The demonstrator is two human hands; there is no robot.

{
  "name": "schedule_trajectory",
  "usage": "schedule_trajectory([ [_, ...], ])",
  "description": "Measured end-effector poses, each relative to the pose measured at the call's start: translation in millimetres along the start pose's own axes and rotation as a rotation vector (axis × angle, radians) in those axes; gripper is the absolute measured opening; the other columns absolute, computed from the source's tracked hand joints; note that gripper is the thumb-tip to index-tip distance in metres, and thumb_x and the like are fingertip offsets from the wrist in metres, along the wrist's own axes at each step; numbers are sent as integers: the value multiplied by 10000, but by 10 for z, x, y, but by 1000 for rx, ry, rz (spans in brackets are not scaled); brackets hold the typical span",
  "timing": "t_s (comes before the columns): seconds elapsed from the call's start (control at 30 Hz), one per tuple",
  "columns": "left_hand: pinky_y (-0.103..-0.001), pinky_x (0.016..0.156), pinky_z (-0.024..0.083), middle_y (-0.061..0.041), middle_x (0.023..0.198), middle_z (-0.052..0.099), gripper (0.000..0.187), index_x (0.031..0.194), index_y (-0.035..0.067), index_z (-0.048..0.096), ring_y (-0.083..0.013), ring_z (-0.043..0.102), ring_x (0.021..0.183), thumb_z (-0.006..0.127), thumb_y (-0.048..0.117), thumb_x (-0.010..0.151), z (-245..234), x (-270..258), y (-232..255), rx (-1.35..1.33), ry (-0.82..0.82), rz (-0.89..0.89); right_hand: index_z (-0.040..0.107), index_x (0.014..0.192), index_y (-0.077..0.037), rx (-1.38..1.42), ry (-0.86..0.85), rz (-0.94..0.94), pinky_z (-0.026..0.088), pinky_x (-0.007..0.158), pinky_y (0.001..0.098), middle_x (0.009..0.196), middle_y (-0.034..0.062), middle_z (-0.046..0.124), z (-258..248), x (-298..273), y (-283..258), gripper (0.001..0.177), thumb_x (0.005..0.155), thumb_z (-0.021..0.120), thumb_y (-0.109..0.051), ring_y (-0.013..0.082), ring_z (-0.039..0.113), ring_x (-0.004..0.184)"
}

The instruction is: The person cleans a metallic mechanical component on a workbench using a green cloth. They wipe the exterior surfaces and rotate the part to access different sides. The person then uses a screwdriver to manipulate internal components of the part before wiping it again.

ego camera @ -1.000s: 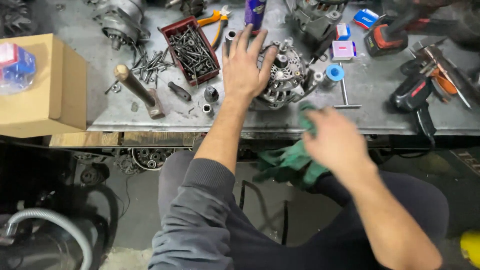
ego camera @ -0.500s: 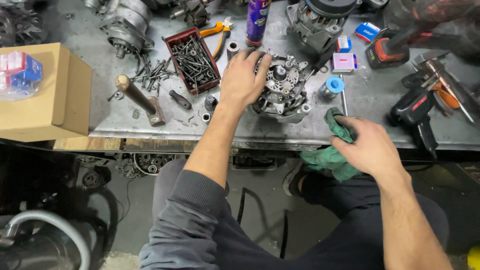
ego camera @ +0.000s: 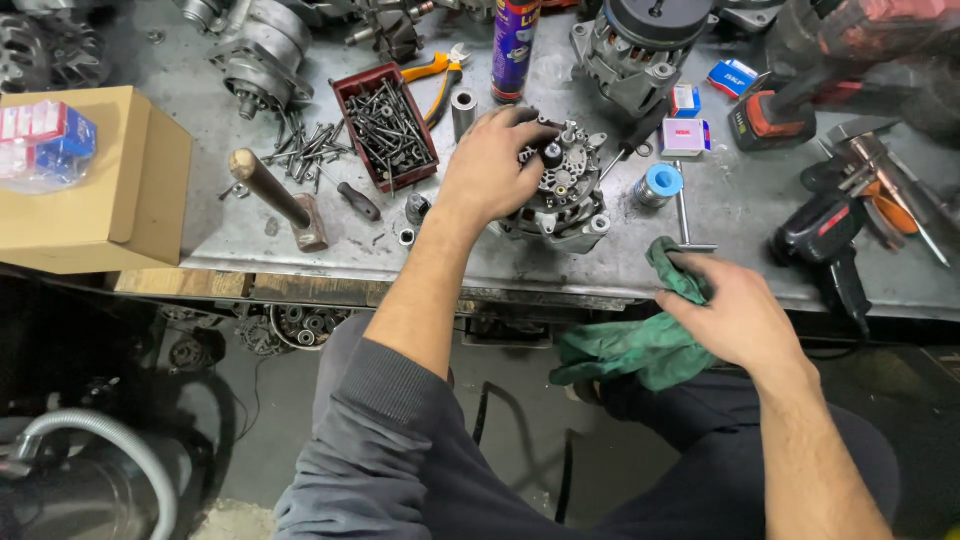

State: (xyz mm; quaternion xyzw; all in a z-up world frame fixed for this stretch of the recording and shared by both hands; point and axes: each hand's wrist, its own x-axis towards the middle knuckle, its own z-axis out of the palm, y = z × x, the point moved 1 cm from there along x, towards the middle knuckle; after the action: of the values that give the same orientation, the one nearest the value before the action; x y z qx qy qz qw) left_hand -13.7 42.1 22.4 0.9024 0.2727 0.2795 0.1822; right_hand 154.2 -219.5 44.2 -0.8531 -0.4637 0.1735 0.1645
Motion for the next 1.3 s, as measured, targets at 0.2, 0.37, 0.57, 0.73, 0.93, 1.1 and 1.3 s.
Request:
schedule_trajectory([
  [0.2,-403,988,486,-82,1293,647,433,1191,145,743,-311,600,1179,695,366,821,-35,-34,21,-46,-25,-29,698,1286,-82,-40,11,-11,543,860,428,1209,101,749,-20,-2,58,553,767,713,-270,365,704,1019],
  [0.37,-391,993,490,-77,1342,633,382,1198,154,747,-306,595,1198,704,343,869,54,-32,-33,-85,-12,-53,698,1290,-95,-82,-3,-3,538,887,438,1239,95,734,1,2,48,555,772,720,-292,363,693,1049],
  [0.57,-428,1119,403,-52,1442,574,356,1247,205,732,-338,459,1370,682,318,913,109,15,-61,-91,-28,-28,697,1291,-91,-91,-5,-4,541,894,438,1244,99,734,22,7,32,560,770,724,-294,367,694,1061],
  [0.73,-453,1127,384,-53,1443,573,333,1200,201,743,-352,433,1389,714,317,888,107,30,-61,-106,-33,-51,697,1287,-77,-63,-14,-16,537,908,428,1251,110,732,28,8,-1,557,768,728,-276,359,694,1069],
  [0.93,-474,1130,357,-7,1344,605,320,1150,226,747,-306,425,1380,739,381,870,66,31,-3,-12,-22,-88,689,1298,-77,-47,-25,3,539,894,418,1271,99,726,17,-3,-20,563,768,718,-265,351,695,1068],
  [1.1,-468,1048,408,-74,1244,599,391,1163,158,733,-319,511,1228,748,413,868,95,37,-17,63,6,-79,689,1300,-74,-62,-26,17,542,900,422,1267,104,728,16,0,3,565,769,722,-262,347,700,1072],
  [1.3,-469,982,437,-101,1164,587,389,1096,142,753,-347,528,1098,797,420,827,93,29,-5,100,69,-62,694,1292,-80,-69,-18,17,535,904,423,1256,101,731,10,-9,-4,553,777,719,-279,352,692,1073],
])
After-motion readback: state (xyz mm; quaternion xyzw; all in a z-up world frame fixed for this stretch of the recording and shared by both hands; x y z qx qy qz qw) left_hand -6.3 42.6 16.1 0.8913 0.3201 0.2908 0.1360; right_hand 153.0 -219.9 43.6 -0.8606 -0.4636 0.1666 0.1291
